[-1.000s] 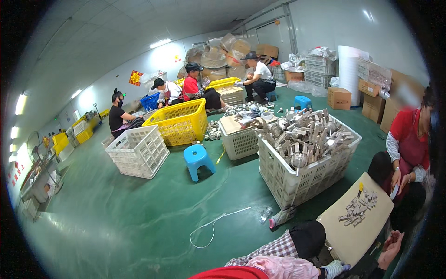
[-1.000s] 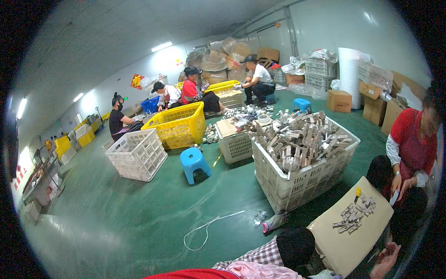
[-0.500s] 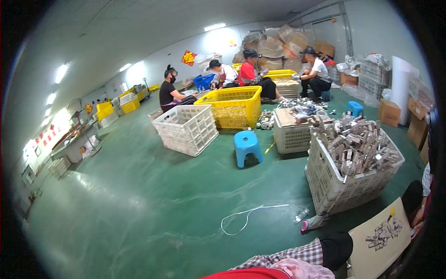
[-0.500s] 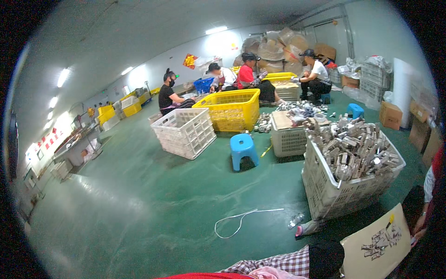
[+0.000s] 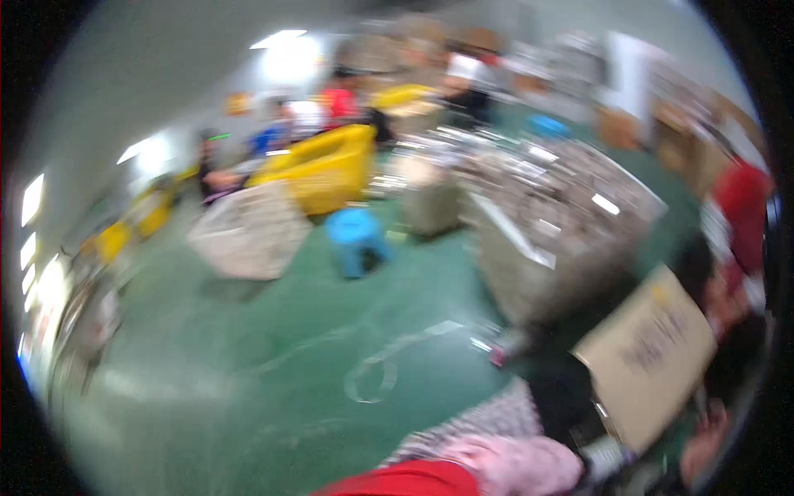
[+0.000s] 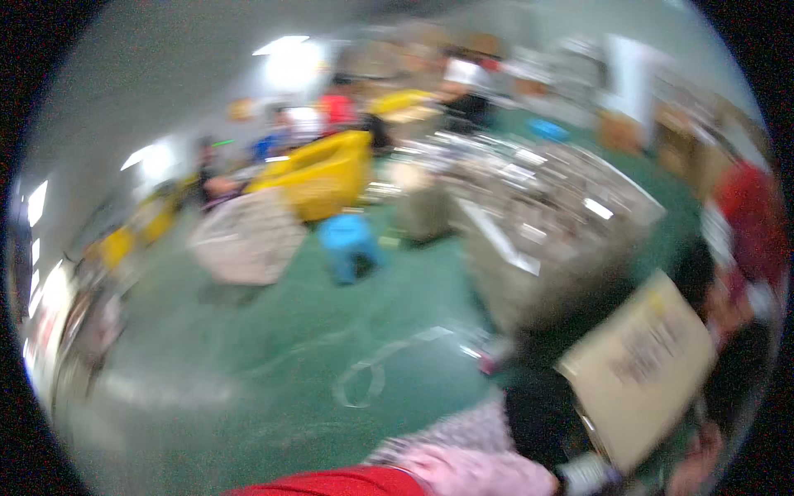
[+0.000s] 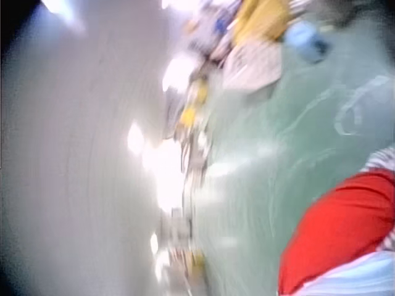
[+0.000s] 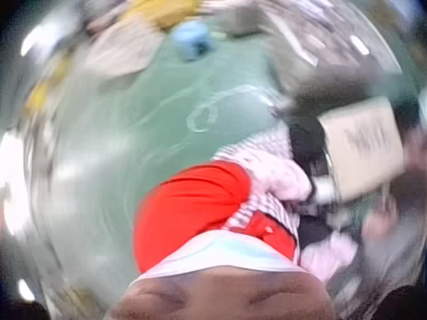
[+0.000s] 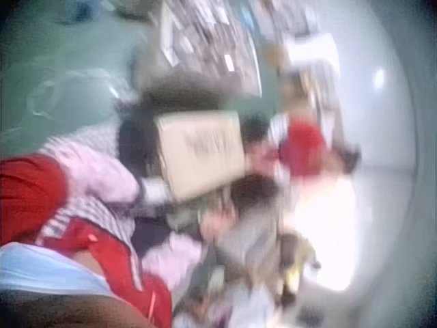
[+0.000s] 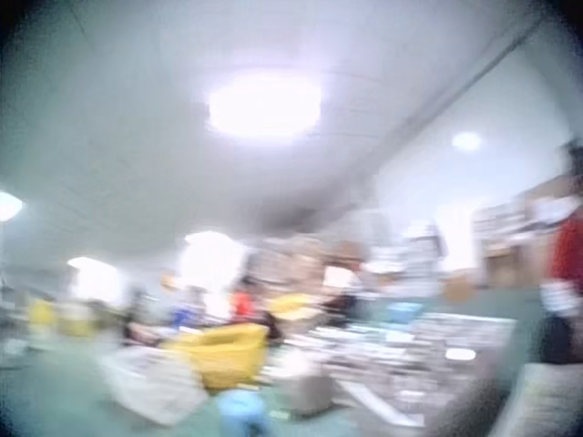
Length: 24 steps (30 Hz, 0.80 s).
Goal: Sorting and assembling metal hinges and hardware components on a cardboard box workspace.
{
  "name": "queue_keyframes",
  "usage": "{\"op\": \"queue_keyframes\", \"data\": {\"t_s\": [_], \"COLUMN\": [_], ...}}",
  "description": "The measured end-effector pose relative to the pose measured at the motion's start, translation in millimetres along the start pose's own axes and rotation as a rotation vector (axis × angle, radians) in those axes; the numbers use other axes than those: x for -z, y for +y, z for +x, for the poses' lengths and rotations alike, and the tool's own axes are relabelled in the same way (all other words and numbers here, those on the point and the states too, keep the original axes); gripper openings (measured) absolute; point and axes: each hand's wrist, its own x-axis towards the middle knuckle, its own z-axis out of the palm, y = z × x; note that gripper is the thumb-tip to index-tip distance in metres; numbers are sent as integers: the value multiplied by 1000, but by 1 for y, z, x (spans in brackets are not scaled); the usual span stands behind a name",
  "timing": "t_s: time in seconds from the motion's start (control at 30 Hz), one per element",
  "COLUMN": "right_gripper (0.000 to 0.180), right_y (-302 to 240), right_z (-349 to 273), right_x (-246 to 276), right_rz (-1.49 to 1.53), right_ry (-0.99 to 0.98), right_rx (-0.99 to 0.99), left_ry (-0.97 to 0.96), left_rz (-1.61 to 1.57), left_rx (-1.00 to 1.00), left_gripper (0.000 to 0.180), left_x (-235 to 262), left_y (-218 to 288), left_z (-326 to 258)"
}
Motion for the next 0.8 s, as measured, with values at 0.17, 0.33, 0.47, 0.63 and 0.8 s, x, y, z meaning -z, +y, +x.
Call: {"op": "queue_keyframes", "data": {"t_s": [0.17,0.33,0.47,0.63,0.8], "right_gripper": [29,43,42,42,42], "right_y": [50,-18,-35,-28,-23], "right_z": [-6,-32,-51,-57,-51], "right_x": [-58,-34,-13,-19,-29], "right_rz": [-94,-118,-155,-162,-161], "right_ry": [50,199,246,238,214], "right_rx": [15,145,180,150,119], "left_ry": [-142,-47,-31,-39,-38], "left_rz": [-57,-467,-555,-619,-553], "left_rx": [82,440,479,518,448], "left_gripper": [12,35,31,25,31], "left_x": [8,-41,-63,-62,-59], "left_y": [-63,-42,-59,-71,-90], "left_z": [13,27,34,40,52]}}
